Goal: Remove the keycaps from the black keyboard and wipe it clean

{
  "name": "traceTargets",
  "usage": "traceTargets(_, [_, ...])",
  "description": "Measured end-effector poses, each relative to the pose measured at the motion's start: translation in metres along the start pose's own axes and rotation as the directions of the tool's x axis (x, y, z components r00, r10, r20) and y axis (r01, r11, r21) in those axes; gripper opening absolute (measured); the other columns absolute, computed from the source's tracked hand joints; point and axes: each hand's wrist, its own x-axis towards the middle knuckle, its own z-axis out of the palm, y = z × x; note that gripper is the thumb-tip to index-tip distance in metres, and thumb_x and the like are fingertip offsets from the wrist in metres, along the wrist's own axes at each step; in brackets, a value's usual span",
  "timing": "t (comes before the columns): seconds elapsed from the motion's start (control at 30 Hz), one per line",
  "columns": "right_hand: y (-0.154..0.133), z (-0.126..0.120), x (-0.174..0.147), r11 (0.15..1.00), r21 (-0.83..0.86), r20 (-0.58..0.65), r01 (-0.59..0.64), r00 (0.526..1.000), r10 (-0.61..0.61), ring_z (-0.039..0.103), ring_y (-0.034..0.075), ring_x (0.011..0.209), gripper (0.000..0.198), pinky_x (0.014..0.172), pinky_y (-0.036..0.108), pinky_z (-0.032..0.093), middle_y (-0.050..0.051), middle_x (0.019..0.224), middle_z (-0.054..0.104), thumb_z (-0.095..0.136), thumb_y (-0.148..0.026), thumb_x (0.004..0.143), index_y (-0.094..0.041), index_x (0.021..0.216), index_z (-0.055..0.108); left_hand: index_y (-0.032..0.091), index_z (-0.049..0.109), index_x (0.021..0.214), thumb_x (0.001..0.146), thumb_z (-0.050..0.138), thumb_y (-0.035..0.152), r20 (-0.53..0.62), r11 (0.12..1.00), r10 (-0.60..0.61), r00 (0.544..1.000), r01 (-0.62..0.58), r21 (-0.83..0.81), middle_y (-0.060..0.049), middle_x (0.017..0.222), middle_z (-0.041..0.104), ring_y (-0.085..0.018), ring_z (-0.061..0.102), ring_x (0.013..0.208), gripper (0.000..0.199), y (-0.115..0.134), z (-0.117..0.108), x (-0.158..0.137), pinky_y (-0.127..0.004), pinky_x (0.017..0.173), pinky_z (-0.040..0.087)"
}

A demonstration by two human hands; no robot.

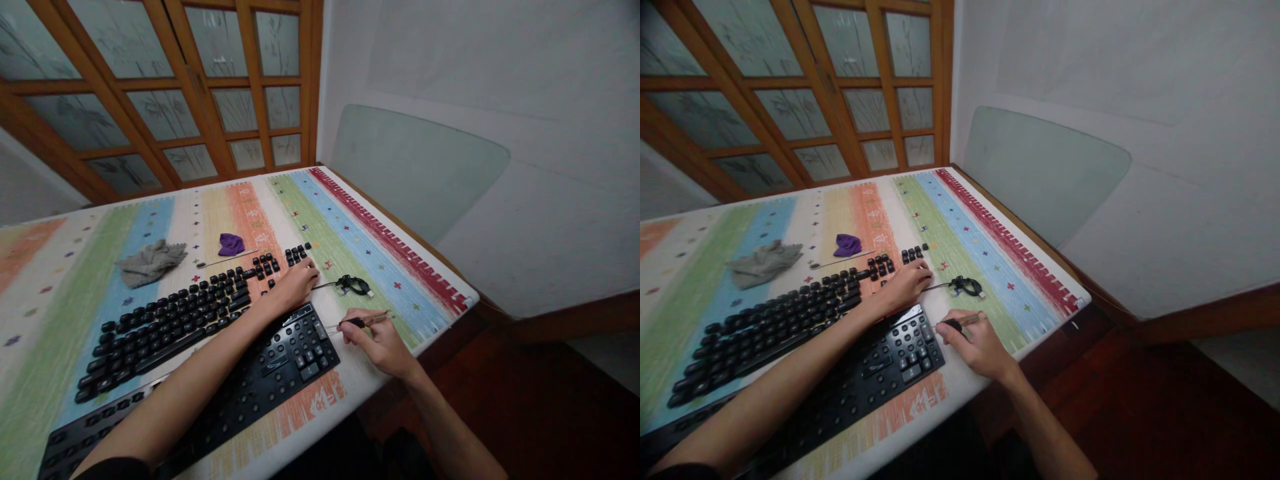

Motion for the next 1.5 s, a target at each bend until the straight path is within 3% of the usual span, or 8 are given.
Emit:
traceTargets(0.23, [0.004, -0.005, -0.003, 1.0, 0.003, -0.003, -0.02, 1.0, 0.02, 0.057, 0.012, 0.061, 0.031, 0.062, 0.025, 0.042, 0.0, 0.065, 0.059, 0.054, -0.03, 0.098, -0.018, 0.069, 0.059, 0.014, 0.072, 0.068, 0.09, 0.056, 0.013, 0.085, 0.998, 0.008, 0.996, -0.014, 0.068, -0.008, 0.083, 0.061, -0.017, 0.06, 0.075, 0.027, -0.006, -0.004, 0.002, -0.029, 0.075, 0.049])
traceTargets(0.43, [0.008, -0.006, -0.004, 1.0, 0.002, -0.009, -0.027, 1.0, 0.027, 0.057, 0.012, 0.062, 0.031, 0.063, 0.025, 0.042, 0.0, 0.065, 0.058, 0.054, -0.03, 0.098, -0.018, 0.069, 0.059, 0.015, 0.077, 0.084, 0.086, 0.066, 0.015, 0.082, 0.998, 0.002, 0.997, -0.007, 0.065, -0.006, 0.086, 0.067, -0.018, 0.065, 0.08, 0.011, -0.005, -0.01, 0.005, -0.028, 0.075, 0.05])
traceTargets(0.7, [0.005, -0.008, -0.005, 1.0, -0.004, -0.02, -0.007, 1.0, 0.007, 0.058, 0.013, 0.062, 0.03, 0.063, 0.025, 0.043, 0.0, 0.065, 0.06, 0.054, -0.029, 0.097, -0.019, 0.069, 0.06, 0.017, 0.075, 0.082, 0.084, 0.064, 0.012, 0.099, 0.991, 0.027, 0.995, -0.04, 0.124, -0.007, 0.085, 0.069, -0.019, 0.066, 0.078, 0.012, -0.008, -0.011, 0.001, -0.029, 0.073, 0.051])
traceTargets(0.93, [0.006, -0.007, -0.005, 1.0, -0.006, -0.024, -0.001, 1.0, 0.001, 0.058, 0.013, 0.061, 0.03, 0.062, 0.025, 0.043, 0.0, 0.065, 0.059, 0.054, -0.029, 0.097, -0.019, 0.069, 0.059, 0.015, 0.072, 0.101, 0.087, 0.059, 0.016, -0.045, 0.98, 0.018, 0.999, -0.009, 0.198, -0.011, 0.097, 0.071, -0.026, 0.063, 0.096, 0.02, -0.019, -0.009, 0.004, -0.04, 0.088, 0.051])
traceTargets(1.17, [0.007, -0.007, -0.006, 1.0, -0.001, -0.018, 0.0, 1.0, 0.0, 0.057, 0.013, 0.06, 0.031, 0.061, 0.026, 0.043, 0.0, 0.065, 0.058, 0.054, -0.03, 0.097, -0.019, 0.069, 0.059, 0.016, 0.073, 0.095, 0.087, 0.058, 0.018, -0.131, 0.975, 0.036, 0.991, -0.006, 0.221, -0.01, 0.091, 0.068, -0.027, 0.057, 0.095, 0.017, -0.031, -0.015, 0.017, -0.044, 0.089, 0.049])
traceTargets(1.5, [0.006, -0.008, -0.007, 0.999, 0.005, -0.02, -0.032, 0.999, 0.032, 0.055, 0.013, 0.058, 0.034, 0.058, 0.026, 0.042, 0.0, 0.064, 0.058, 0.054, -0.034, 0.097, -0.019, 0.067, 0.059, 0.017, 0.069, 0.078, 0.082, 0.059, 0.014, -0.185, 0.975, 0.031, 0.982, 0.011, 0.222, -0.009, 0.099, 0.058, -0.025, 0.055, 0.101, 0.011, -0.037, -0.01, 0.023, -0.043, 0.093, 0.05])
